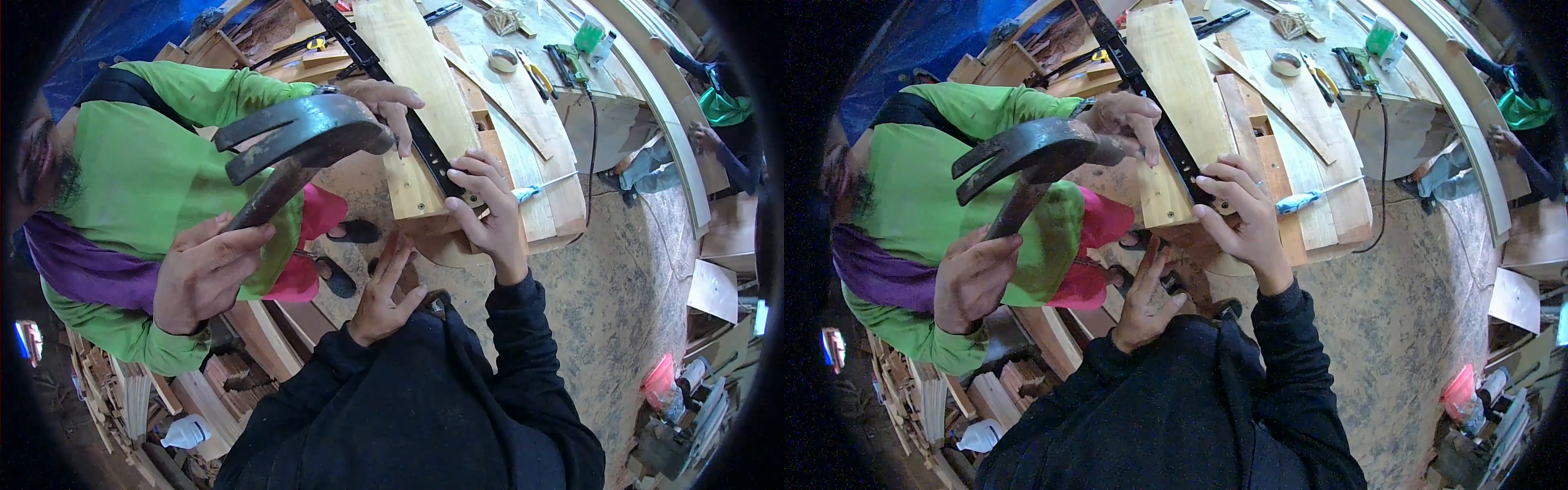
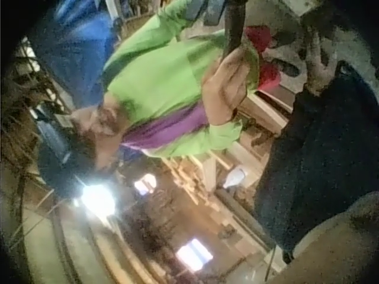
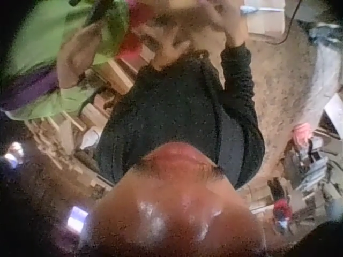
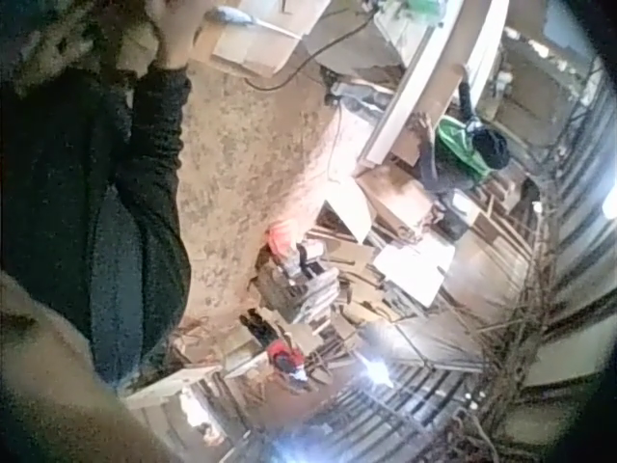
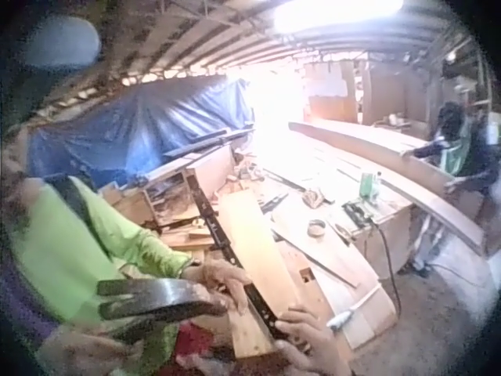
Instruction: Measure and screw drawer slides onto wooden furniture panels using a screwdriver and level.
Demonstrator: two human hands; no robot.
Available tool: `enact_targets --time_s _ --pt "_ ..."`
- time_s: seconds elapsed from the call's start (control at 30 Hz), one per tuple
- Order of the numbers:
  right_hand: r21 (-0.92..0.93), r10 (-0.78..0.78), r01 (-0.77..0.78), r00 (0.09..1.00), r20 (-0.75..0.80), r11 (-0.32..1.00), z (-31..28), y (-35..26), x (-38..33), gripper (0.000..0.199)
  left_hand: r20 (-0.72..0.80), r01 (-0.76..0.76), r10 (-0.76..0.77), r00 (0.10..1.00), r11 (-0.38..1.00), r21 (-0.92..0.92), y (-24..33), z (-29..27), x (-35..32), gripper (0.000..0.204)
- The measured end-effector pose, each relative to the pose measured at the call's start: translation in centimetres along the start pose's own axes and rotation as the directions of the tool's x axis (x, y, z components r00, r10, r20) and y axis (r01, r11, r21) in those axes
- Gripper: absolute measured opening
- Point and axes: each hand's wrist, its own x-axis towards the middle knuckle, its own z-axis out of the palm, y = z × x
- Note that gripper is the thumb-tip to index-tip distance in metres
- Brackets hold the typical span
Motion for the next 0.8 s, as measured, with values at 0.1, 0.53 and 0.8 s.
enact_targets --time_s 0.1,0.53,0.8 --pt "0.000 0.008 -0.008 1.000 0.000 1.000 0.04 -0.08 -0.02 0.028 0.002 0.016 -0.016 1.000 1.000 0.010 0.08 -0.09 -0.11 0.077" --pt "0.014 0.009 -0.009 1.000 -0.003 1.000 -0.03 -0.17 0.09 0.029 0.036 0.004 -0.006 0.999 0.998 0.063 0.14 -0.41 0.15 0.078" --pt "0.006 0.007 -0.007 1.000 -0.002 1.000 0.02 -0.04 -0.06 0.030 0.007 -0.009 0.009 1.000 1.000 -0.024 -0.03 -0.01 0.12 0.083"
